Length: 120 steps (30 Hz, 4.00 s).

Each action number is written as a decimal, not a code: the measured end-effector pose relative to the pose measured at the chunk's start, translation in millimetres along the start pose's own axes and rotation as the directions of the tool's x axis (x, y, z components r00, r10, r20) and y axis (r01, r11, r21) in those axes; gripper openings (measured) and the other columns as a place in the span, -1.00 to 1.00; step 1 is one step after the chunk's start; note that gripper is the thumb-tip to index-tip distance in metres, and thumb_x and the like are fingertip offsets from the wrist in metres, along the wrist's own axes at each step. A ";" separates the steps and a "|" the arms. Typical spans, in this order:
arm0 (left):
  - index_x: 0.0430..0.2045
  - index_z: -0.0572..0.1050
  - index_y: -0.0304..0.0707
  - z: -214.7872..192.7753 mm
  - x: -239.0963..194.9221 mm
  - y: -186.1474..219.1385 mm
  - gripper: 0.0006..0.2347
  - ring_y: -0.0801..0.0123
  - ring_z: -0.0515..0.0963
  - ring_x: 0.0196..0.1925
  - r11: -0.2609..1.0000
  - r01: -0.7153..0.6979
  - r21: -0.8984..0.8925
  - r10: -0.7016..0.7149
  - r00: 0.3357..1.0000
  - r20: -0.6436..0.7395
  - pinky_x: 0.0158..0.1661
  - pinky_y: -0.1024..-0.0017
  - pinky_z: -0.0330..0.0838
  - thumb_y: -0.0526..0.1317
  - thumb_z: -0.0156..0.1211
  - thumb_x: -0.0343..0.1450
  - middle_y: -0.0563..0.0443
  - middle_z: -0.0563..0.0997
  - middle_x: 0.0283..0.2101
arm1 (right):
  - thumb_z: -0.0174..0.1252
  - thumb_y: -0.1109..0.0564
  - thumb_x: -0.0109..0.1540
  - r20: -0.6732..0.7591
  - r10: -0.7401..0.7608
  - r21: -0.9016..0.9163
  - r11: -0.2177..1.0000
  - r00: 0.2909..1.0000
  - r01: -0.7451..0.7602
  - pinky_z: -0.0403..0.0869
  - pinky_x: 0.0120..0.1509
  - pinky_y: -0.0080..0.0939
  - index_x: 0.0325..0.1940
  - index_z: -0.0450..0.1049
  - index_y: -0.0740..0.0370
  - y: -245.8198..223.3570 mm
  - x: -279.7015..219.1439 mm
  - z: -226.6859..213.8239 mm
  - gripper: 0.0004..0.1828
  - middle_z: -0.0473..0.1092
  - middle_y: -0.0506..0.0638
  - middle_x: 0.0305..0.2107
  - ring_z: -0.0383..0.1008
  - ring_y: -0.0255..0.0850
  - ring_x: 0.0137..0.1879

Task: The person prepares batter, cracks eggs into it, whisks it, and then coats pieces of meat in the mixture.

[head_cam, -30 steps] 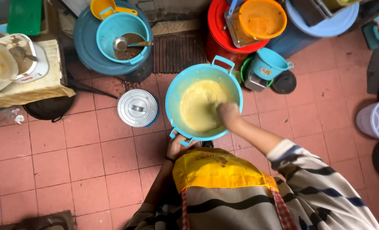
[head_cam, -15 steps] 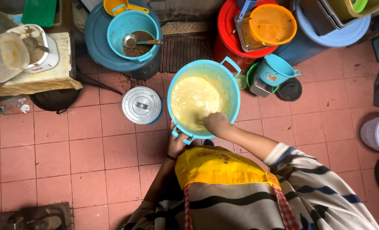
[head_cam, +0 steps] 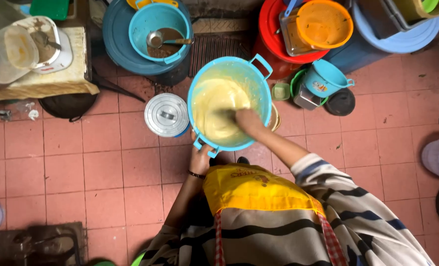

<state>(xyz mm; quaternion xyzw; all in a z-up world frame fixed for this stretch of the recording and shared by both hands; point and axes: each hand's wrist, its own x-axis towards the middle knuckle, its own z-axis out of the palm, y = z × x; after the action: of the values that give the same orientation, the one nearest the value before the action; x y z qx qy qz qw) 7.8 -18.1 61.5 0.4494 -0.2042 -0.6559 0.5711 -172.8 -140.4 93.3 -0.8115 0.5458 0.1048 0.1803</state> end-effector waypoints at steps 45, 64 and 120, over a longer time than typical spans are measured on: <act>0.49 -0.21 -0.08 -8.5 4.8 -9.1 -0.20 0.28 0.46 -0.48 0.994 0.059 0.091 -0.055 0.997 -0.048 -0.09 -0.18 0.67 -0.49 0.04 0.32 -0.21 0.33 -0.15 | 0.00 0.29 0.26 -0.085 0.191 -0.145 0.969 0.978 -0.202 0.60 -0.29 0.11 -0.39 0.64 0.25 38.1 -19.5 4.8 -0.71 0.58 0.15 -0.49 0.67 0.11 -0.28; 0.49 -0.23 -0.26 32.0 -3.9 32.5 -0.18 0.17 0.59 -0.47 0.925 -0.071 0.372 0.047 0.996 0.075 -0.38 0.07 0.69 -0.50 -0.01 0.28 -0.57 0.50 -0.16 | 0.07 -0.23 0.33 0.170 0.204 0.244 0.939 0.964 -0.241 0.57 0.13 0.19 0.17 0.52 -0.49 59.7 -28.1 14.2 -0.67 0.61 0.13 -0.22 0.62 0.17 0.03; 0.48 -0.15 -0.25 36.1 31.3 6.9 -0.21 0.14 0.55 -0.44 0.931 0.012 0.364 -0.062 0.990 0.125 -0.48 0.14 0.72 -0.53 -0.04 0.27 -0.71 0.17 0.22 | 0.12 -0.14 0.29 0.217 0.157 0.162 0.967 0.963 -0.195 0.60 0.03 0.29 0.08 0.62 -0.18 120.4 -36.9 35.8 -0.68 0.59 0.28 -0.23 0.62 0.24 0.01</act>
<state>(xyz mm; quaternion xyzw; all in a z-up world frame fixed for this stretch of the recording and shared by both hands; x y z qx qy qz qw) -16.2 -58.0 74.3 0.5055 -0.3510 -0.6464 0.4510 -297.1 -135.4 52.7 -0.7248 0.6021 0.1522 0.2985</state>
